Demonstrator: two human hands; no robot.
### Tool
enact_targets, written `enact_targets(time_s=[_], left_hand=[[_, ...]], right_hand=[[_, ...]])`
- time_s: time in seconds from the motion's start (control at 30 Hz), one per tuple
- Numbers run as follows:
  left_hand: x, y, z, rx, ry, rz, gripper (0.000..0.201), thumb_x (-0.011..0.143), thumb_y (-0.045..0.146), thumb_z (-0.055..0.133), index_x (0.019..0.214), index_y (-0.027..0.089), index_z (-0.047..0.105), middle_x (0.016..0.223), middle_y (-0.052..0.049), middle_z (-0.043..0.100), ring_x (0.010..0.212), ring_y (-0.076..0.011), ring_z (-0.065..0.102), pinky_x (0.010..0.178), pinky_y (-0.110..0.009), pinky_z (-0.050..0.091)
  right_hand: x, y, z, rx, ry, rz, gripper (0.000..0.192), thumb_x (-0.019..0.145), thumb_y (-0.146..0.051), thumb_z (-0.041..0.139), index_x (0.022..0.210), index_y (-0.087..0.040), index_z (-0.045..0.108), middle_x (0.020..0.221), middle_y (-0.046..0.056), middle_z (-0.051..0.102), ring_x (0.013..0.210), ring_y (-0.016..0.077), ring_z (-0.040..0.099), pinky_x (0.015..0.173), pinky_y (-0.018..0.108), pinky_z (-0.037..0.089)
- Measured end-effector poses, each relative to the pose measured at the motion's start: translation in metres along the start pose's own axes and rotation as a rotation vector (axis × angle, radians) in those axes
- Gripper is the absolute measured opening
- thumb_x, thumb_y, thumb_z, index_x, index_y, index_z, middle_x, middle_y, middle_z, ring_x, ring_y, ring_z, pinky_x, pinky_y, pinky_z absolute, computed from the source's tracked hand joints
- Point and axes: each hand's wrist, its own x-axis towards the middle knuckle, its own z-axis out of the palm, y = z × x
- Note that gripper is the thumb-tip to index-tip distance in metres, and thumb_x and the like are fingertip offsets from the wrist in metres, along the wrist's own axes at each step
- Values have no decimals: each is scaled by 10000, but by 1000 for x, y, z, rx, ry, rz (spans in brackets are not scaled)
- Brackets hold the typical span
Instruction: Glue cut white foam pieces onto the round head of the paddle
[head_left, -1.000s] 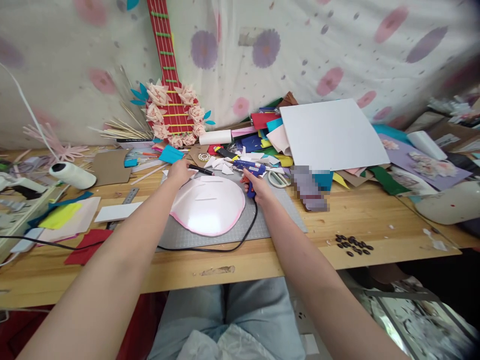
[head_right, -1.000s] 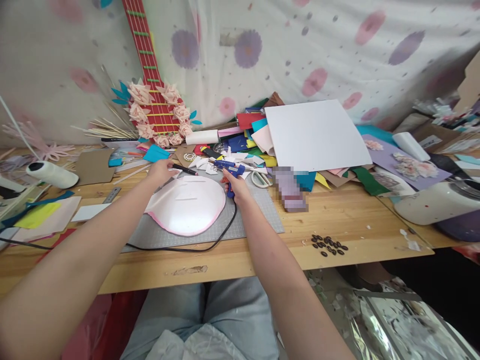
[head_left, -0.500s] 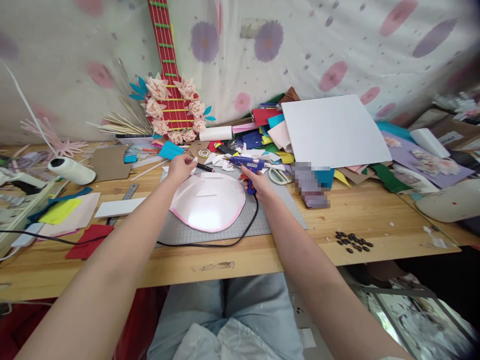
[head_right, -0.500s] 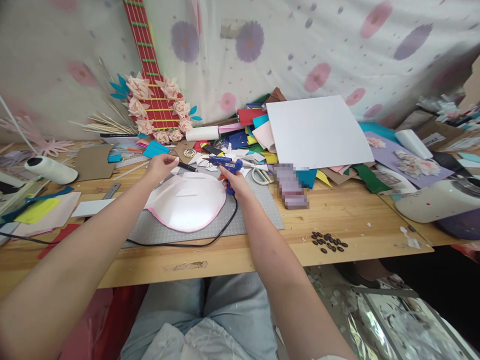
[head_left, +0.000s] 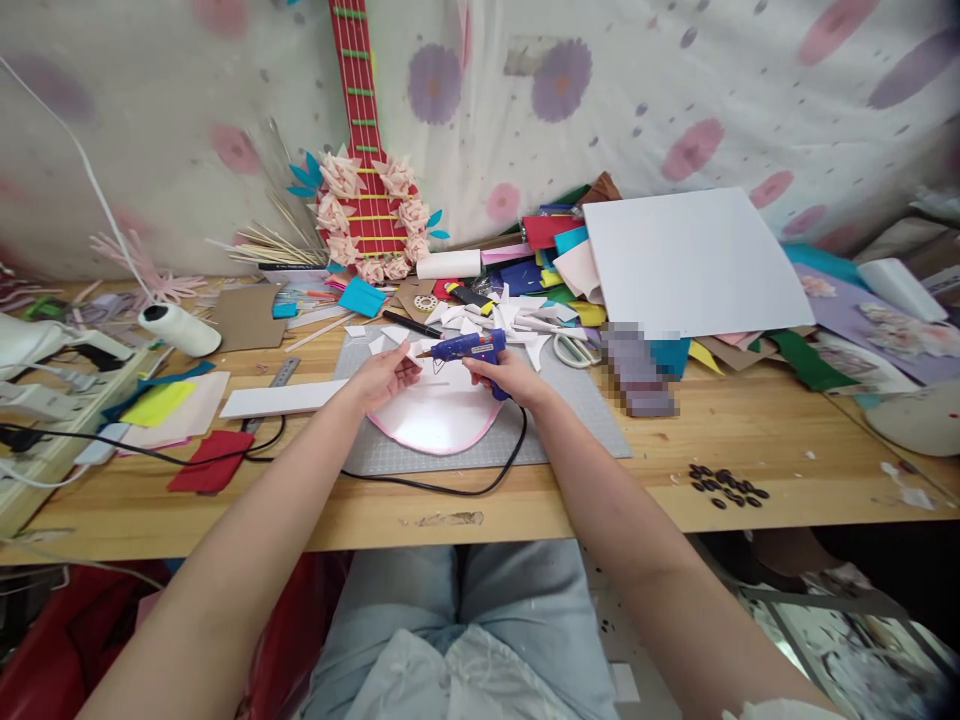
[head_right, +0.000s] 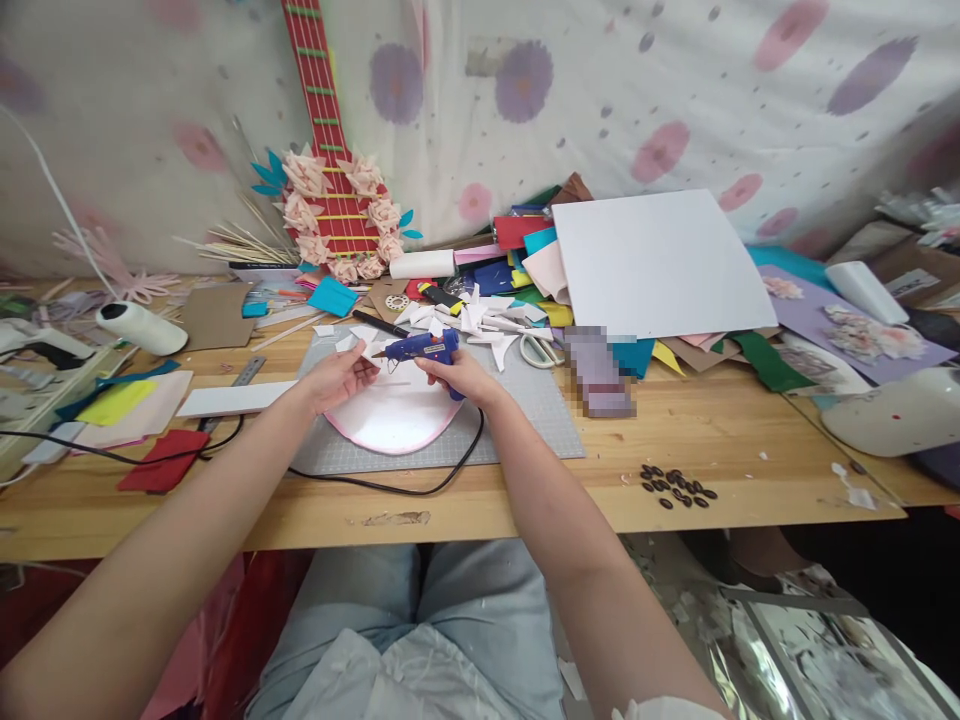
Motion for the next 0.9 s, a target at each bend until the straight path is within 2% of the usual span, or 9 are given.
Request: enact_targets(time_s=[0.27,0.43,0.63,0.9], left_hand=[[-4,-1,3,6,-14,-40,272,847,385,576,725,143,601,660,-23,623,610,-81,580,664,-223,504],[-3,-2,0,3,-38,-33,257,845,365,586,722,140,603,670,-28,628,609,-83,578,648,-224,503],[-4,-1,-1,-2,-57,-26,246,877,314,544,719,132,595,646,-24,619,598,-73,576,594,-182,486],[-3,1,-2,-105,6,-23,227,871,255,554,699,111,588,611,-11,600,589,-68,588,555,-169,445]], right_hand=[[-2,-4,2,43,29,45,338,626,-459,757,591,-184,564,542,-3,566,434,61,407,397,208,323],[1,-2,1,-18,62,5,377,641,-523,719,591,-188,553,529,-12,541,440,65,402,396,211,314],[1,-2,-1,-62,95,37,409,629,-549,713,585,-189,525,532,-13,532,451,70,402,402,217,299],[1,2,-8,-103,-6,57,414,644,-552,698,585,-185,516,540,-17,513,463,71,394,423,231,296]])
